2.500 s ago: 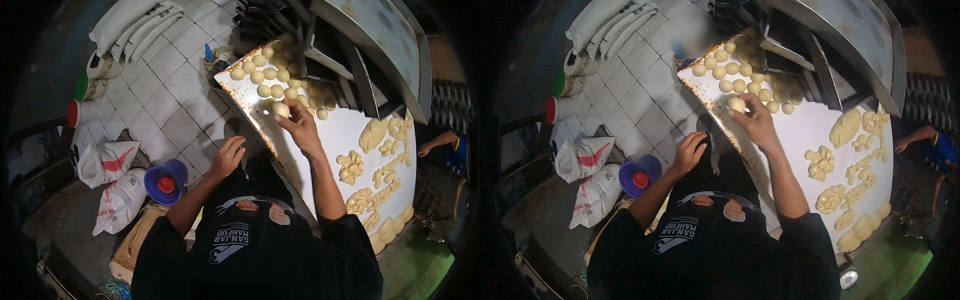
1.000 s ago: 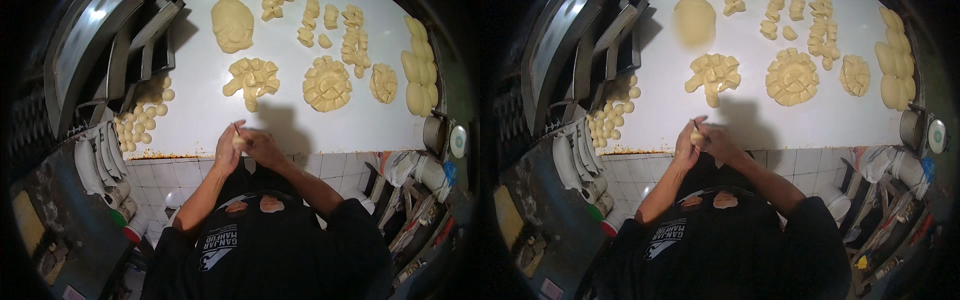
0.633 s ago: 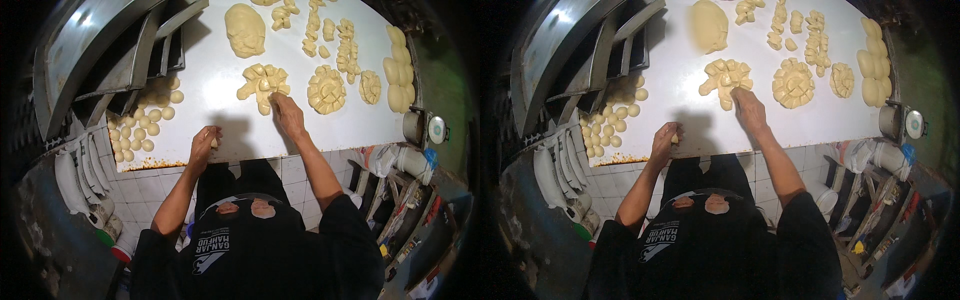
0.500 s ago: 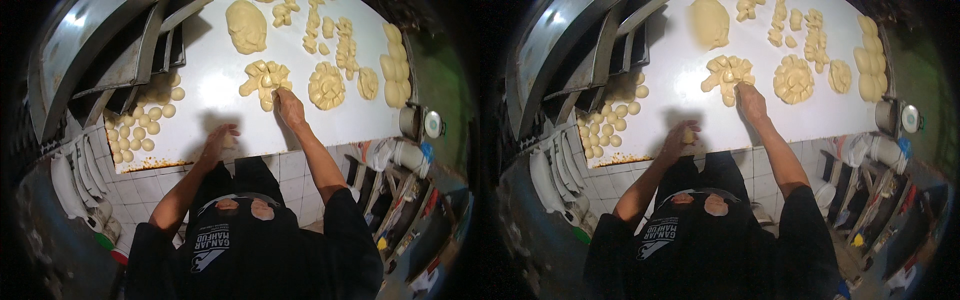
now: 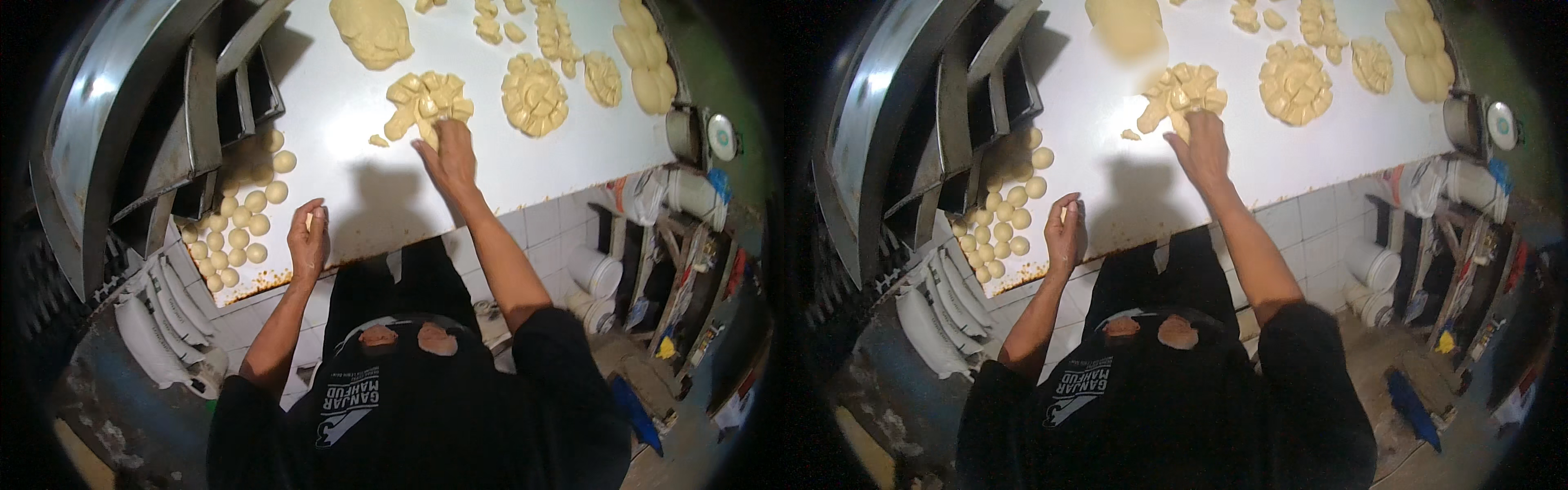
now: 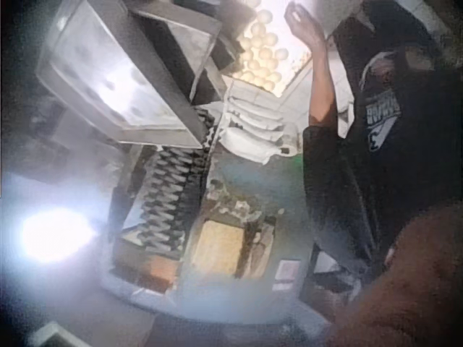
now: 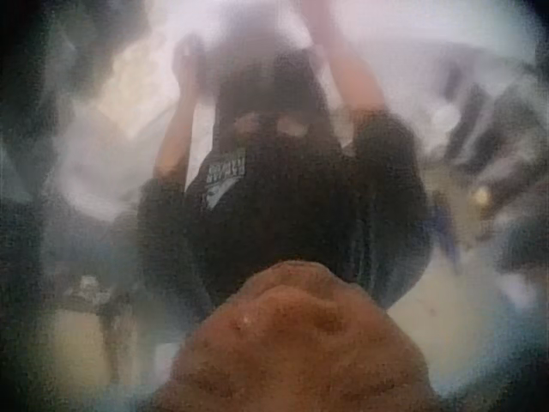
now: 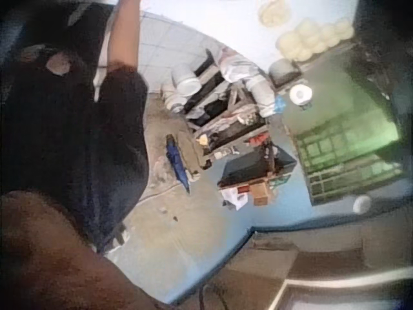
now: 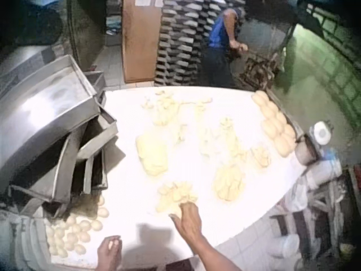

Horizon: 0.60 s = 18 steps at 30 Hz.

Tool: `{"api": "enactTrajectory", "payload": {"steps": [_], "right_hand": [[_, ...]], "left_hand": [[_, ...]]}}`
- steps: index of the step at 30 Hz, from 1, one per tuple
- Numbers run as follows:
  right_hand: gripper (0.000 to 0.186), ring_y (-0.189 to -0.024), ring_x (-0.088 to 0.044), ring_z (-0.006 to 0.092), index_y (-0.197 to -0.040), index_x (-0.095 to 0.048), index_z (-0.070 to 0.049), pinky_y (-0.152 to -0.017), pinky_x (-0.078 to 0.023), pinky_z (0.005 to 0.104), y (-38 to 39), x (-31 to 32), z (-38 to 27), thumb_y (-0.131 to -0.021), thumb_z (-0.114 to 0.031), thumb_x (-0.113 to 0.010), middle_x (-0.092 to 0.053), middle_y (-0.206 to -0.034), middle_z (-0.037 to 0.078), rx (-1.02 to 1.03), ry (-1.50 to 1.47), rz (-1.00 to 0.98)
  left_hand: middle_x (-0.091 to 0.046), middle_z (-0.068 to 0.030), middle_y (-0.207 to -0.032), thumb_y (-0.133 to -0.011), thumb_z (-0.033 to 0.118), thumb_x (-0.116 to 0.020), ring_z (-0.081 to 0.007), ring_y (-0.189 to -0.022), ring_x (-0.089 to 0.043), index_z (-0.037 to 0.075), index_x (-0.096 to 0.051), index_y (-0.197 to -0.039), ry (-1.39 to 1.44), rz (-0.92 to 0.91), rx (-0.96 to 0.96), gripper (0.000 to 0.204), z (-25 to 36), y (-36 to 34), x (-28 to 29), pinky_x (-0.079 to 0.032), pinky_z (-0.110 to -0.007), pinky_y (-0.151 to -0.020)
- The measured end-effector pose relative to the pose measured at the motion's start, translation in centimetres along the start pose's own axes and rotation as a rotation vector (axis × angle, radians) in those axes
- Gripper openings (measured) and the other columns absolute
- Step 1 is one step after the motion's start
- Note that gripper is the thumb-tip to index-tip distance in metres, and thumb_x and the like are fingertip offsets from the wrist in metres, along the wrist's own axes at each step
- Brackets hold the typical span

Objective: The person forms pieces of dough into small balls by hand on a table and then stacks metal trays.

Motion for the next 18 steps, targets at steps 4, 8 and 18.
{"api": "enactTrajectory", "payload": {"steps": [4,8,18], "right_hand": [[0.02,-0.093,-0.064,0.0413,-0.104,-0.067,-0.001,-0.084,-0.052,0.0479,0.3,-1.7,-0.9,-0.097,-0.019,-0.073,-0.067,-0.101,0.019,-0.223,-0.101,-0.348],[0.018,-0.092,-0.067,0.041,-0.099,-0.069,-0.003,-0.084,-0.053,0.0511,8.4,4.8,-4.2,-0.102,-0.021,-0.067,-0.068,-0.094,0.018,-0.178,-0.41,-0.661],[0.033,-0.1,-0.059,0.0374,-0.096,-0.063,-0.005,-0.085,-0.044,0.052,8.1,-4.7,-2.1,-0.086,-0.03,-0.082,-0.061,-0.102,0.017,0.057,0.18,-0.262]], "left_hand": [[-0.053,-0.0261,-0.149,-0.099,0.006,-0.062,-0.0409,-0.138,-0.052,0.0,-0.049,-0.154,-0.629,-0.191,-0.513,0.057,-2.0,2.2,2.4,-0.042,-0.047,-0.118],[-0.053,-0.0243,-0.152,-0.093,-0.005,-0.065,-0.0433,-0.141,-0.049,0.003,-0.045,-0.157,-0.468,-0.211,-0.723,0.068,-1.4,-2.7,-0.8,-0.041,-0.05,-0.12],[-0.061,-0.0197,-0.111,-0.099,0.011,-0.064,-0.0395,-0.108,-0.059,0.001,-0.06,-0.112,-0.69,-0.146,-0.548,0.017,-5.6,-4.6,-6.5,-0.046,-0.055,-0.098]]}}
Point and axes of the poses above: each hand's wrist, its own y-axis away from the middle knuckle, its own x-axis out of the back of the hand, z = x × y, the point moved 1 cm from there along -y, towards the middle knuckle
